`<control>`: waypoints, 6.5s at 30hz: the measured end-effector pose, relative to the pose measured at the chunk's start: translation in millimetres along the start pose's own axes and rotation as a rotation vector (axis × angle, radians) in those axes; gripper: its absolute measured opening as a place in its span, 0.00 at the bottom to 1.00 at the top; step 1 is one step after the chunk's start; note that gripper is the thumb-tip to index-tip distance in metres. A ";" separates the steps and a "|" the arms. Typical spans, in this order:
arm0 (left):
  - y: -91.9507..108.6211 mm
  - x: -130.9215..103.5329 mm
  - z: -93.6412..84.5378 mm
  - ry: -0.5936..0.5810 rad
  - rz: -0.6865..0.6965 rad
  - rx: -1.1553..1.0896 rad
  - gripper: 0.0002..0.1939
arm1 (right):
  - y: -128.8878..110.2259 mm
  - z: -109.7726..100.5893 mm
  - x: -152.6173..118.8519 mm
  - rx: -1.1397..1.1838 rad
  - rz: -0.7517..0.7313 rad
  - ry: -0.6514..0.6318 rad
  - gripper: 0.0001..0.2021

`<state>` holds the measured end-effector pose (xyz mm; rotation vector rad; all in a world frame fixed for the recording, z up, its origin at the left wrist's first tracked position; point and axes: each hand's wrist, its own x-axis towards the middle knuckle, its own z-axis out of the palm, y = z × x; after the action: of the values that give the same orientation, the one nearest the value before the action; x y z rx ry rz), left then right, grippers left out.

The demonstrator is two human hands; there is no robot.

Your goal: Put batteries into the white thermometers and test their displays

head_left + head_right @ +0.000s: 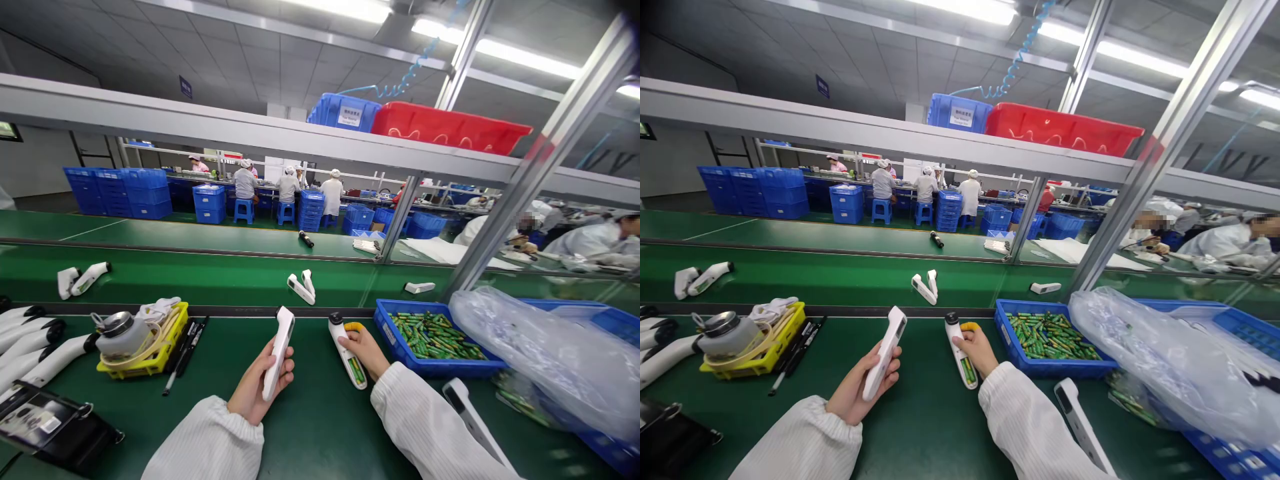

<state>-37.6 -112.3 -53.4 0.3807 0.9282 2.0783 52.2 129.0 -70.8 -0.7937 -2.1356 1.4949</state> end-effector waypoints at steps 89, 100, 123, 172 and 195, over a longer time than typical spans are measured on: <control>-17.4 -19.0 23.6 -0.148 0.072 0.307 0.42 | -27.4 46.5 -95.6 0.748 -0.024 -0.540 0.21; -19.8 -21.4 23.5 -0.183 0.055 0.299 0.40 | -26.2 45.9 -95.0 0.733 0.026 -0.525 0.24; -25.0 -17.9 27.4 0.148 0.193 0.321 0.49 | -16.6 64.1 -102.5 0.485 0.048 -0.487 0.23; -30.2 -25.2 30.7 0.076 0.157 0.525 0.34 | -12.7 67.9 -105.4 0.633 0.044 -0.616 0.21; -40.3 -23.5 17.6 0.088 0.264 0.668 0.28 | -9.7 69.5 -104.2 0.560 0.064 -0.597 0.24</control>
<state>9.2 -105.9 -69.5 0.7939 1.7011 1.9735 85.2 8.8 -86.4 -0.2264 -1.8774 2.4383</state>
